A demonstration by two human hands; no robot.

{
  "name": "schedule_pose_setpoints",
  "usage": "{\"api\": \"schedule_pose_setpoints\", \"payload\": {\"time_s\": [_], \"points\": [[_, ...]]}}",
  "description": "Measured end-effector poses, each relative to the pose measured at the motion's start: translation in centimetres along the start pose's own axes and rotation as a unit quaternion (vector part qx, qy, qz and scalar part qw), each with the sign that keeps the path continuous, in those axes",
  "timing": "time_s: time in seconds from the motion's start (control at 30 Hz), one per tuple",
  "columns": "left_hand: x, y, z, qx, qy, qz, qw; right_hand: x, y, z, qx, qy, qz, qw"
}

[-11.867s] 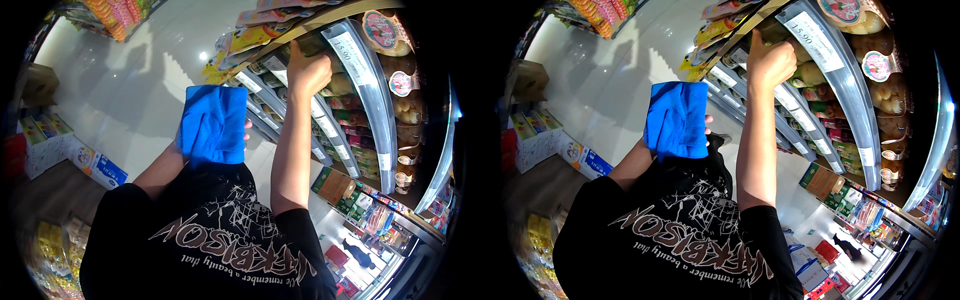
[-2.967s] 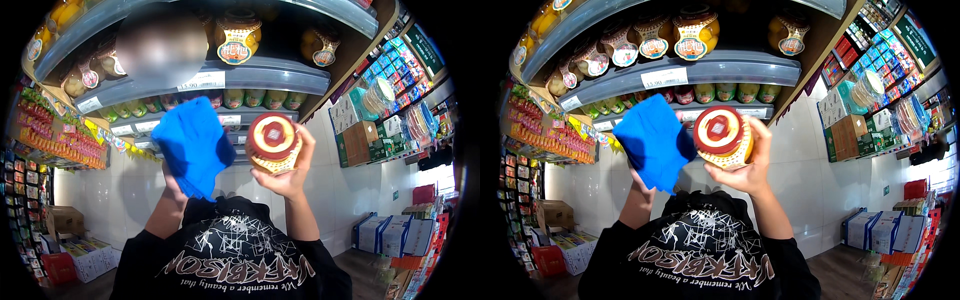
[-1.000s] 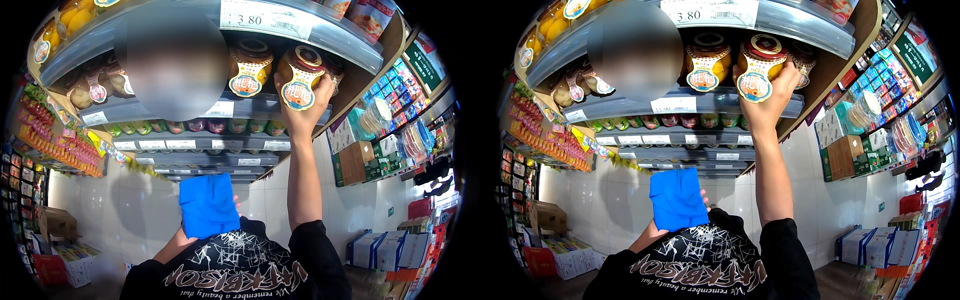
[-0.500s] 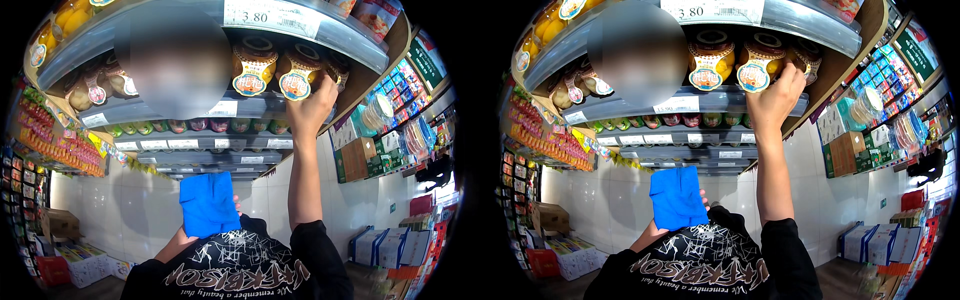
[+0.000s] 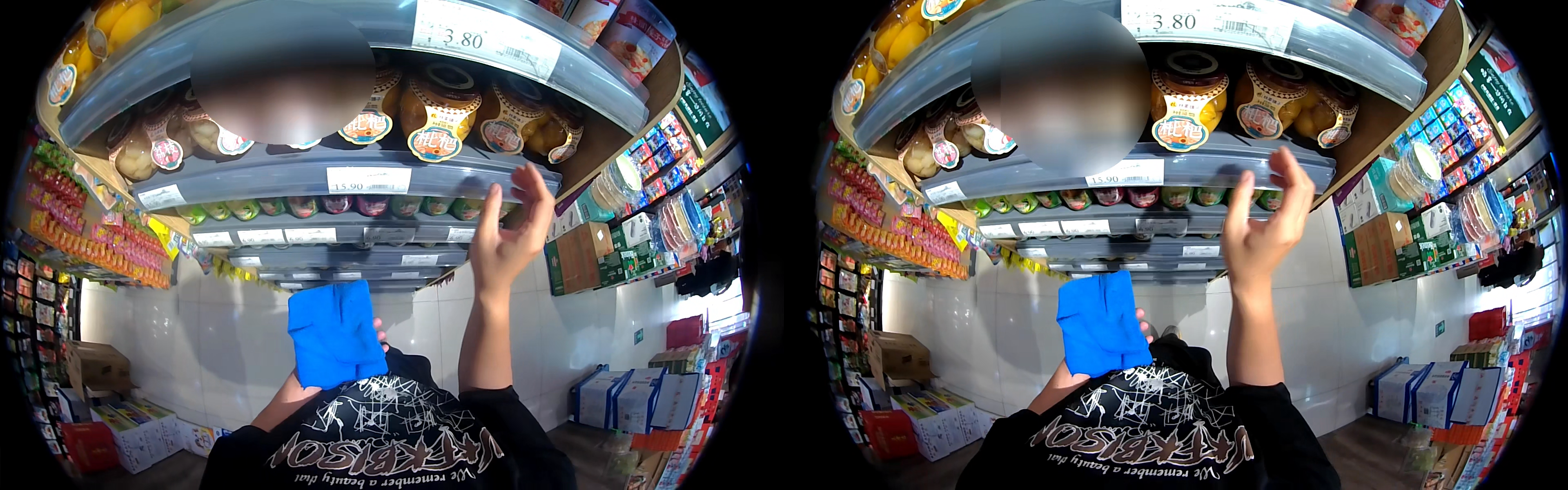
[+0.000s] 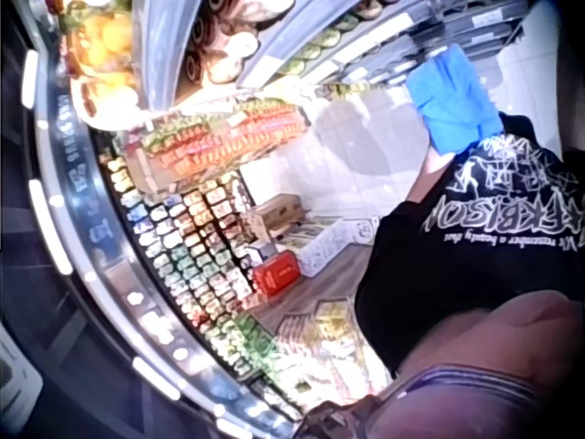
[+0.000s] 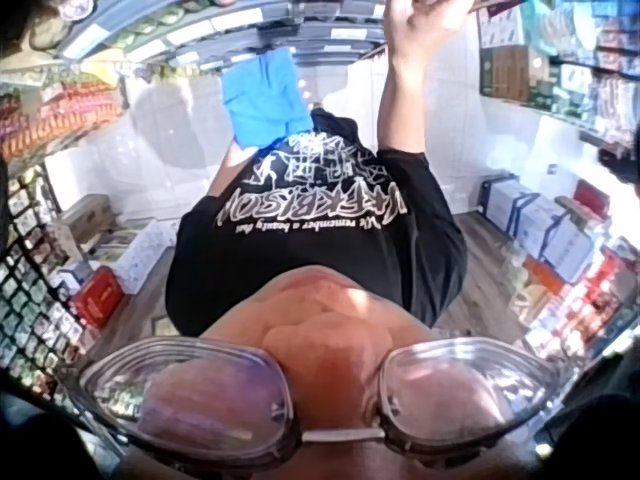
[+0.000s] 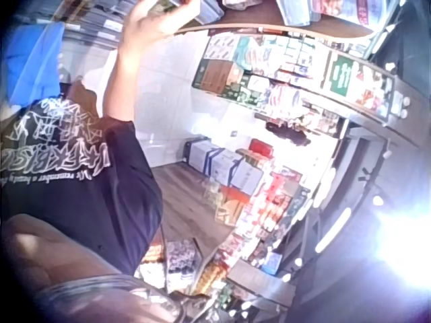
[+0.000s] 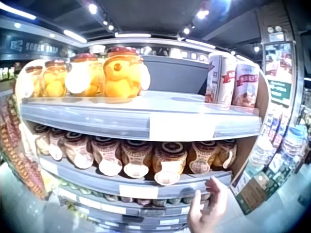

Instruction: The person wipes the lids of several jars on a refrigerated shelf using a blue cloth. They pick up each jar, wipe the lid, and place it back on the shelf.

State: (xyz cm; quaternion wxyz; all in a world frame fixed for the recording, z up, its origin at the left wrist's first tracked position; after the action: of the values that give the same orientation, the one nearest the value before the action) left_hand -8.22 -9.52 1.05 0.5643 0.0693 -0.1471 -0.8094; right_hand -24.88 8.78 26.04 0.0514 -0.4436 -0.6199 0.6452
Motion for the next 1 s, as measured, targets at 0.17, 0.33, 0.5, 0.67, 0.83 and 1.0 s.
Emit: {"api": "schedule_pose_setpoints", "payload": {"time_s": [0.17,0.33,0.5,0.67,0.83,1.0], "points": [[0.9,0.8,0.0,0.030,-0.023,-0.010,0.999,-4.7,0.3,4.4,-0.040,-0.039,0.010,0.998],[2.2,1.6,-0.4,0.017,-0.006,-0.023,1.000,-6.3,0.0,7.8,-0.015,0.151,-0.003,0.988],[3.8,2.4,-0.9,0.044,-0.041,-0.004,0.998,-5.3,-0.7,8.9,-0.013,0.228,0.057,0.972],[4.7,2.6,-0.9,0.036,-0.037,-0.011,0.999,-3.8,-0.6,9.1,-0.010,0.222,0.084,0.971],[5.1,2.4,-1.1,0.000,-0.018,-0.033,0.999,-3.5,-0.5,8.3,0.044,0.098,0.051,0.993],[5.4,2.7,-0.6,0.023,-0.036,-0.027,0.999,-5.2,-1.5,5.9,0.096,-0.148,0.027,0.984]]}}
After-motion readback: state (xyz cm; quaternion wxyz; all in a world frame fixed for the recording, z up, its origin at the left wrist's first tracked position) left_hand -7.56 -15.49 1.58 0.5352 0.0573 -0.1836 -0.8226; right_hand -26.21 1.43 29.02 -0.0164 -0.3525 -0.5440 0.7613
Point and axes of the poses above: each hand's wrist, its own y-axis away from the middle knuckle, its own z-axis out of the palm, x = y × z, the point moved 9 cm from there along -y, towards the middle knuckle, and after that the axes turned 5 degrees about y, right-handed, at the moved point
